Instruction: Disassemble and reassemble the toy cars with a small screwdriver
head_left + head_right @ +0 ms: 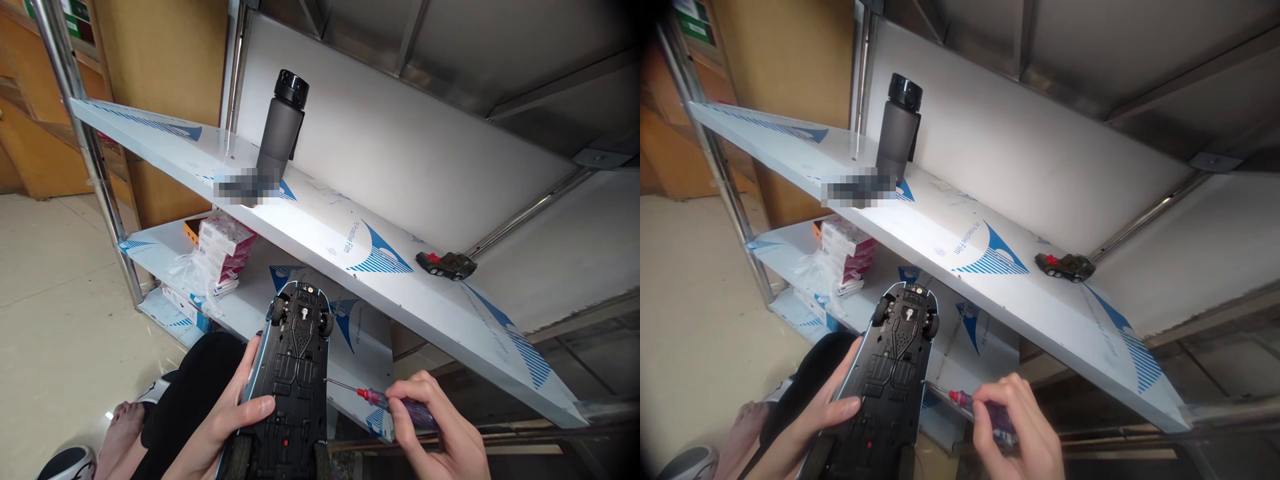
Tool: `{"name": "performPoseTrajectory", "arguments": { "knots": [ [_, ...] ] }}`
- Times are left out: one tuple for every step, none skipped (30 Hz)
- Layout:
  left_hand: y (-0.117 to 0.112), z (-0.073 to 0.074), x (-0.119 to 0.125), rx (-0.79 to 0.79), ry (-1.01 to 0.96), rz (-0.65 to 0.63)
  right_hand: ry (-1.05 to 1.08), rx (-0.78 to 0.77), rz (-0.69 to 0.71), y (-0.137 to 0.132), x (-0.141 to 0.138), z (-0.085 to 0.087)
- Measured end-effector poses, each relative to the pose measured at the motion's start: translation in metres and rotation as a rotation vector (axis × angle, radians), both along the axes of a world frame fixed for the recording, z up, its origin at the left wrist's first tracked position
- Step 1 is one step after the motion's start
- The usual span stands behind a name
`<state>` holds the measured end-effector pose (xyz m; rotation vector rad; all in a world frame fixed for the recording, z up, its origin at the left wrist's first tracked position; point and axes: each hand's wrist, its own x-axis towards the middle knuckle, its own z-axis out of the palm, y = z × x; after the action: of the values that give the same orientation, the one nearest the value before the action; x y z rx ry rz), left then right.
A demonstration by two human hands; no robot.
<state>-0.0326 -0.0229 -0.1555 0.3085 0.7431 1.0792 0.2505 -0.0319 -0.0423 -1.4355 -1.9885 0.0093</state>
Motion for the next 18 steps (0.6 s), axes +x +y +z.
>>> {"name": "performPoseTrajectory", "arguments": {
  "knots": [
    [0.003,0.003,0.001,0.001,-0.010,-0.033,-0.014,0.014,0.020,0.001,0.001,0.000],
    [0.007,0.008,0.002,-0.001,-0.024,-0.071,-0.026,0.028,0.036,0.002,0.001,0.000],
    [0.009,0.014,0.003,-0.004,-0.033,-0.096,-0.034,0.035,0.040,0.002,0.001,0.000],
    [0.011,0.020,0.005,-0.007,-0.035,-0.103,-0.035,0.032,0.030,0.002,0.000,0.000],
    [0.011,0.027,0.007,-0.010,-0.027,-0.082,-0.029,0.019,0.010,0.001,0.000,0.000],
    [0.010,0.034,0.008,-0.015,-0.016,-0.050,-0.017,-0.001,-0.015,0.001,-0.001,-0.001],
    [0.008,0.039,0.010,-0.022,-0.010,-0.023,-0.001,-0.025,-0.040,0.000,-0.002,-0.001],
    [0.006,0.043,0.010,-0.027,-0.014,-0.009,0.017,-0.049,-0.063,0.000,-0.003,-0.001],
    [0.004,0.045,0.011,-0.032,-0.018,-0.001,0.032,-0.068,-0.076,0.000,-0.004,-0.001],
    [0.002,0.045,0.010,-0.032,-0.026,0.009,0.041,-0.080,-0.074,0.001,-0.005,0.000],
    [0.001,0.042,0.009,-0.026,-0.044,0.001,0.043,-0.084,-0.059,0.003,-0.005,0.000],
    [0.002,0.039,0.008,-0.022,-0.059,-0.017,0.040,-0.083,-0.038,0.004,-0.006,0.000],
    [0.004,0.034,0.007,-0.015,-0.079,-0.025,0.034,-0.077,-0.016,0.006,-0.007,0.001],
    [0.008,0.029,0.006,-0.013,-0.112,-0.104,0.026,-0.071,-0.001,0.007,-0.009,0.002],
    [0.012,0.025,0.005,-0.022,-0.109,-0.108,0.020,-0.064,0.000,0.007,-0.010,0.002],
    [0.016,0.022,0.005,-0.022,-0.107,-0.102,0.015,-0.061,-0.012,0.008,-0.012,0.002],
    [0.019,0.019,0.005,-0.020,-0.101,-0.099,0.013,-0.064,-0.036,0.007,-0.013,0.002],
    [0.022,0.018,0.005,-0.015,-0.089,-0.076,0.015,-0.074,-0.063,0.007,-0.013,0.001]
  ]
}}
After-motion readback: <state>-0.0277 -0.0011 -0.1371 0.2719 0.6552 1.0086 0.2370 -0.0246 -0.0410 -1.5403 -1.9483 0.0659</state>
